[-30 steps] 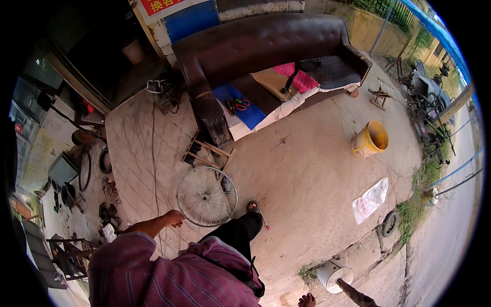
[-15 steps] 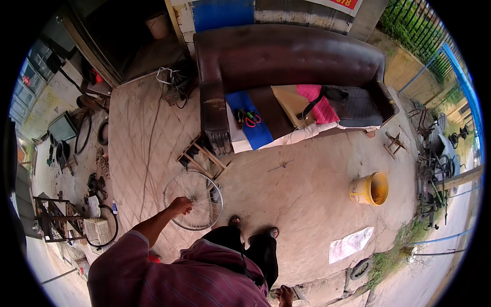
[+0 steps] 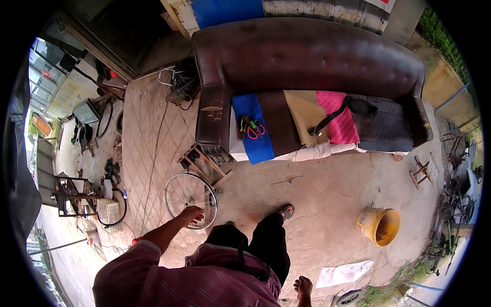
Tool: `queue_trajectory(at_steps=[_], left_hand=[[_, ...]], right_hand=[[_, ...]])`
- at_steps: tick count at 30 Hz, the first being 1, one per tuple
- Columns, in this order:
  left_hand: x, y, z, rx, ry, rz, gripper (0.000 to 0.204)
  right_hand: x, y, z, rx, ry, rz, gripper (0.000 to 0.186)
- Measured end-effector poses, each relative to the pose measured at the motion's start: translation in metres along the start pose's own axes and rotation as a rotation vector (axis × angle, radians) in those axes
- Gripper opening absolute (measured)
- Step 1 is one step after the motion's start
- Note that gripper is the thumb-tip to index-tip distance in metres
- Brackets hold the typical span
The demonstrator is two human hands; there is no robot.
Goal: The person inspects a motorcycle tire, submerges it in a water basin to check for leaks, then places it on a wheel rim. They walk around the workshop, pick up pliers, and continue handling the tire.
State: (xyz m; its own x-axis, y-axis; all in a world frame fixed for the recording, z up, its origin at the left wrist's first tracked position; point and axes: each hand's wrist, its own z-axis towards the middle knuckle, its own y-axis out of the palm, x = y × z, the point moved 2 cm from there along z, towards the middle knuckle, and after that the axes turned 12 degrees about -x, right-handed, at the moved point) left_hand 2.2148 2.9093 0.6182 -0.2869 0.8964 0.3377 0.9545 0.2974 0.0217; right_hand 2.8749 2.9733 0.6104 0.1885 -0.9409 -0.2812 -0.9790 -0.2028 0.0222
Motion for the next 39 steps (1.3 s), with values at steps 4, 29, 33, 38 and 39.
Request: queue_trajectory(at_steps=[4, 29, 33, 38, 39], left_hand=[[0.095, 0.068, 0.014, 0.015, 0.207, -0.018, 0.029], [0.45, 0.05, 0.443, 0.81, 0.0, 0.313, 0.096], [0.473, 0.058, 0.457, 0.825, -0.015, 0.459, 0.106], [0.508, 0.068, 0.426, 0.567, -0.063, 0.36, 0.104], [0.498, 0.052, 0.441, 0.552, -0.144, 0.326, 0.103]], right_hand=[[-0.087, -0.052, 0.001, 0.053, -0.008, -0.048, 0.015], [-0.105, -0.112, -0.07, 0.328, 0.492, 0.086, 0.032], [-0.141, -0.069, -0.055, 0.271, 0.525, 0.082, 0.032], [-0.18, -0.024, -0.032, 0.225, 0.469, 0.076, 0.032], [-0.192, -0.022, -0.025, 0.211, 0.461, 0.076, 0.033]])
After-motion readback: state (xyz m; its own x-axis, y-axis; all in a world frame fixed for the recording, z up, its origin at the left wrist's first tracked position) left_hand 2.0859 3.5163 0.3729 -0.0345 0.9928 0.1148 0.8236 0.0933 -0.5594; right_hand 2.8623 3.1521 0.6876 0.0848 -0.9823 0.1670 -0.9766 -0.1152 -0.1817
